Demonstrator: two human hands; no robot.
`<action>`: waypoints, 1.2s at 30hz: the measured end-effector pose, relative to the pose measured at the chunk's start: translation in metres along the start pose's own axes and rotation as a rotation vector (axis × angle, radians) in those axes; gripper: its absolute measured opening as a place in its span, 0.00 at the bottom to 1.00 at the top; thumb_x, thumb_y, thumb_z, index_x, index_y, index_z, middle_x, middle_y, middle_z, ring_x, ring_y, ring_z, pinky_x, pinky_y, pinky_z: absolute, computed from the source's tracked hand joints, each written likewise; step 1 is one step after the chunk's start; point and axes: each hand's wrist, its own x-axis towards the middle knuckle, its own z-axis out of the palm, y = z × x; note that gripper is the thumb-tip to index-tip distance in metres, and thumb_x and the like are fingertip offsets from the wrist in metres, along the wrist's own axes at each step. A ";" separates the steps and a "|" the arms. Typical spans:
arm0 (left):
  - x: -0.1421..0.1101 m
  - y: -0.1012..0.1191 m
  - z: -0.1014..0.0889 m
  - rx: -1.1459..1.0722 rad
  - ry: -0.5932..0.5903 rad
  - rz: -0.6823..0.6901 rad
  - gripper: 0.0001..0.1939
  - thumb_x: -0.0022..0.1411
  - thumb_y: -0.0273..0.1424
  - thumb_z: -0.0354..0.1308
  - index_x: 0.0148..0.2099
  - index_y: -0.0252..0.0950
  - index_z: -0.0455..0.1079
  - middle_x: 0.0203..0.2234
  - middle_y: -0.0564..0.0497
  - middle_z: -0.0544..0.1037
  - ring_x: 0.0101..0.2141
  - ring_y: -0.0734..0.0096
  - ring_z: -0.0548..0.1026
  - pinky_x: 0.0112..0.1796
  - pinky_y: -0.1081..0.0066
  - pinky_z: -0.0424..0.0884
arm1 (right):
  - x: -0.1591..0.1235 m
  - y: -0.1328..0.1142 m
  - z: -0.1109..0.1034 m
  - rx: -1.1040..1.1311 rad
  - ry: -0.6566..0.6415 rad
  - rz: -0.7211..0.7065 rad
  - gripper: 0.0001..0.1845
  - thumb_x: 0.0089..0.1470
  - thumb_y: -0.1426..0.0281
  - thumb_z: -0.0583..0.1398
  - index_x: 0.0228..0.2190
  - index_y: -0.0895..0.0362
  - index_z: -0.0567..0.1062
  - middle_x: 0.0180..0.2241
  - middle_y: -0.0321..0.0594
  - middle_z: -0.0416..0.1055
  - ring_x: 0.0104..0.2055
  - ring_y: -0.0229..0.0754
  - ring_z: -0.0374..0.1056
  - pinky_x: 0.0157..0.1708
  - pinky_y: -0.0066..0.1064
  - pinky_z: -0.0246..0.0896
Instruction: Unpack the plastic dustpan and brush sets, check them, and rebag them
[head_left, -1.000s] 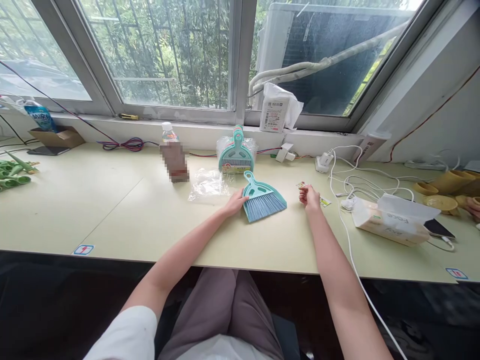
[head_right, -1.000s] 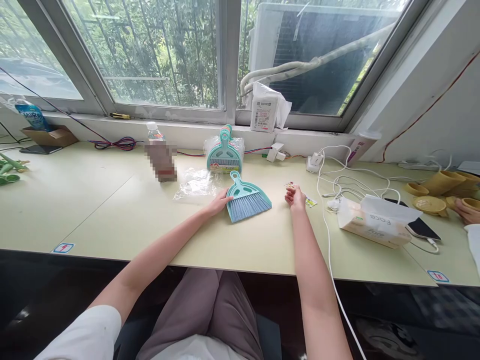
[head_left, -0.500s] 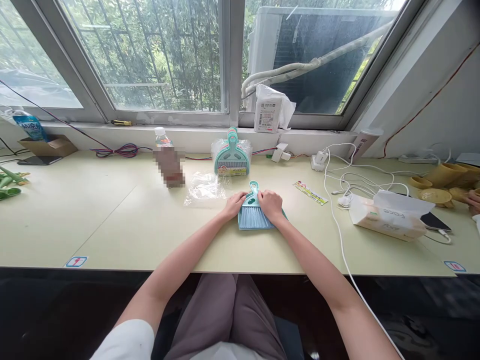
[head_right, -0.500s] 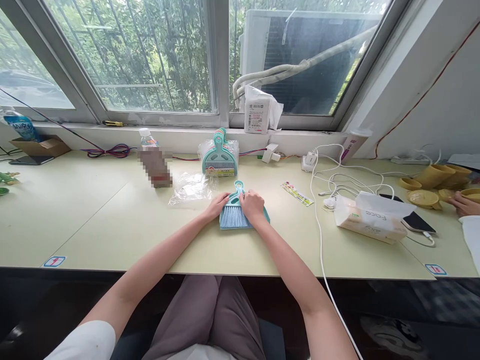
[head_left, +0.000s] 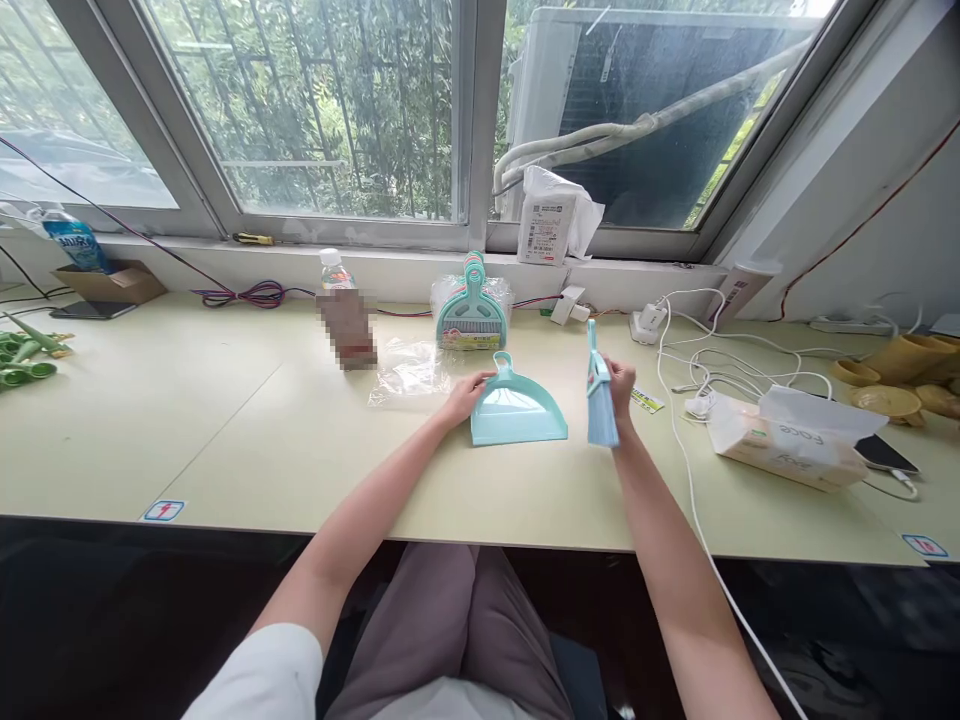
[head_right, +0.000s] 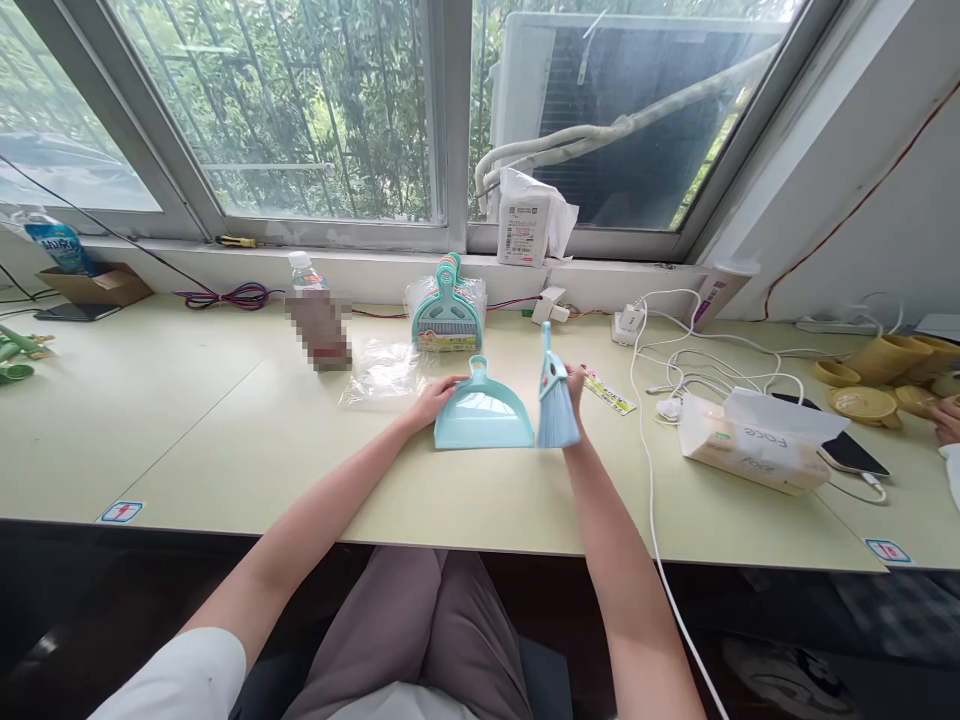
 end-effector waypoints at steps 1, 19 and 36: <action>0.001 -0.003 -0.003 0.014 0.021 -0.007 0.20 0.62 0.31 0.46 0.54 0.38 0.69 0.45 0.47 0.76 0.45 0.60 0.72 0.49 0.60 0.66 | 0.003 0.005 -0.008 -0.064 0.119 -0.012 0.30 0.58 0.50 0.44 0.32 0.55 0.78 0.27 0.49 0.74 0.35 0.52 0.68 0.30 0.36 0.58; -0.013 0.022 -0.018 0.434 0.257 -0.001 0.18 0.65 0.27 0.45 0.55 0.34 0.64 0.48 0.44 0.73 0.48 0.64 0.71 0.50 0.65 0.66 | 0.024 0.043 -0.010 -0.876 0.107 0.026 0.21 0.54 0.55 0.56 0.37 0.57 0.78 0.40 0.51 0.73 0.45 0.53 0.68 0.41 0.39 0.58; -0.028 0.050 -0.007 0.816 0.049 -0.033 0.18 0.65 0.37 0.47 0.28 0.35 0.71 0.25 0.46 0.75 0.31 0.64 0.73 0.31 0.69 0.64 | 0.030 0.045 -0.001 -0.593 0.166 -0.067 0.17 0.47 0.56 0.60 0.35 0.53 0.78 0.37 0.42 0.76 0.41 0.46 0.70 0.39 0.32 0.59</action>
